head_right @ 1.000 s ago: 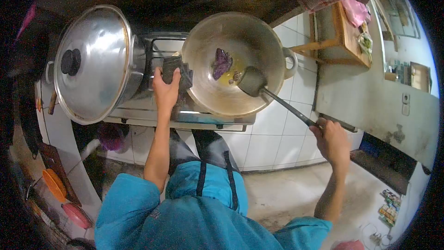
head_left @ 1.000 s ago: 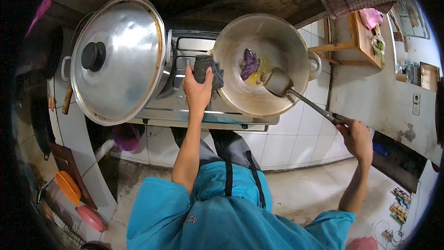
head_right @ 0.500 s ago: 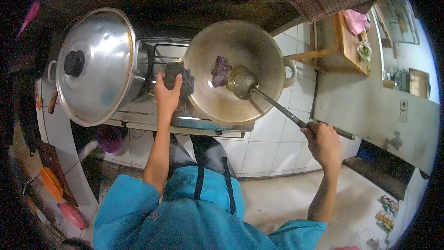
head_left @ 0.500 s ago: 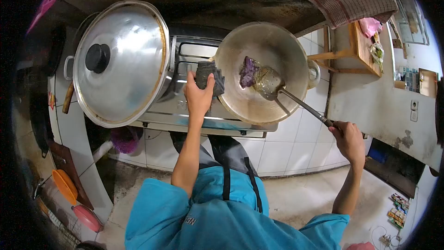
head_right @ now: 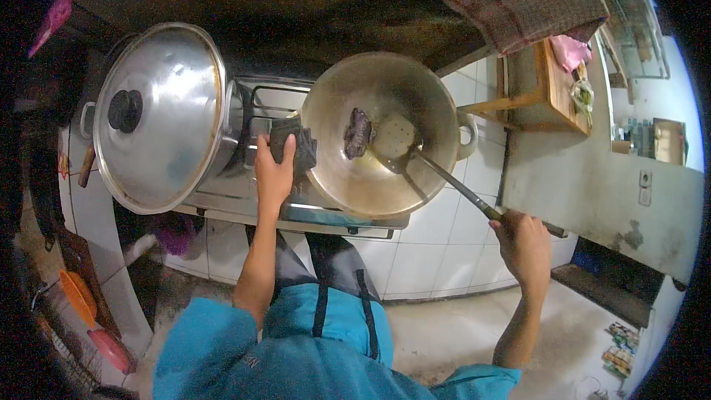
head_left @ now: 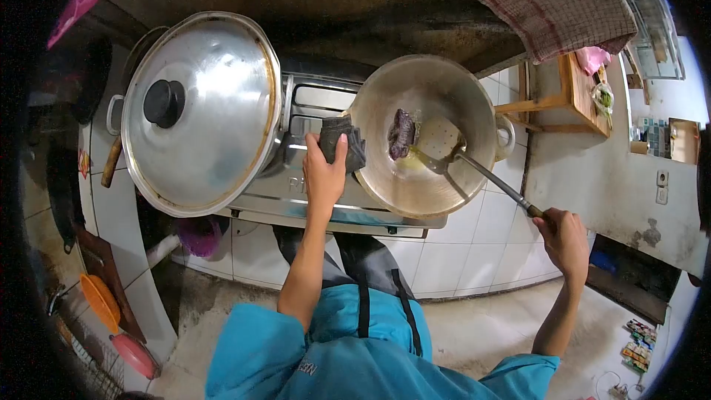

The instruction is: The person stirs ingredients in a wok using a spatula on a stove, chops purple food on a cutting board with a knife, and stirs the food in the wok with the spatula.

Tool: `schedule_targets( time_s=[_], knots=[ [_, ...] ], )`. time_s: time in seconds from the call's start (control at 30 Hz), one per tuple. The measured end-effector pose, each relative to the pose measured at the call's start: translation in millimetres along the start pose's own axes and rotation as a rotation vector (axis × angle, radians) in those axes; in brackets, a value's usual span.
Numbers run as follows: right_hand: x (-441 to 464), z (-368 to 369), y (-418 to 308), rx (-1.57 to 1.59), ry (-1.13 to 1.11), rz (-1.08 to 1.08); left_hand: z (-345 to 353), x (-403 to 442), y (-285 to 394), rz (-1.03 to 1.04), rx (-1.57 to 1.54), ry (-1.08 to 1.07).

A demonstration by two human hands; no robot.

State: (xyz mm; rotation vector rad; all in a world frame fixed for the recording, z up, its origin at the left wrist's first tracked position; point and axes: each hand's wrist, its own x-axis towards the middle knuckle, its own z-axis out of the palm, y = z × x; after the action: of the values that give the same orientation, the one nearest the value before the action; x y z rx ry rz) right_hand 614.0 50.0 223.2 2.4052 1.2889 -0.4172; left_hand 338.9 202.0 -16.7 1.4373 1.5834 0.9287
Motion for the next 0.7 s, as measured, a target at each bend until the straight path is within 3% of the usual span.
schedule_targets(
  time_s=[0.1,0.13,0.2,0.27,0.47,0.7],
  knots=[
    [-12.3,7.8,7.9,0.018,0.051,-0.011,3.7,-1.9,-3.3,0.017,-0.032,0.017],
    [-16.0,38.6,31.2,0.076,0.262,-0.219,3.0,-4.1,3.2,0.009,-0.014,0.035],
    [-23.8,58.6,20.3,0.110,0.339,-0.275,3.0,-4.9,8.9,0.000,0.003,0.047],
    [-32.0,87.2,11.9,0.228,0.271,-0.100,1.6,-5.0,9.4,-0.013,0.009,0.035],
    [-39.9,176.4,-31.2,0.658,0.308,0.095,-2.3,-2.3,9.1,-0.017,-0.035,-0.049],
    [-33.5,211.1,-60.0,0.823,0.297,0.045,-1.8,-3.7,7.3,0.006,-0.024,-0.012]
  ],
)
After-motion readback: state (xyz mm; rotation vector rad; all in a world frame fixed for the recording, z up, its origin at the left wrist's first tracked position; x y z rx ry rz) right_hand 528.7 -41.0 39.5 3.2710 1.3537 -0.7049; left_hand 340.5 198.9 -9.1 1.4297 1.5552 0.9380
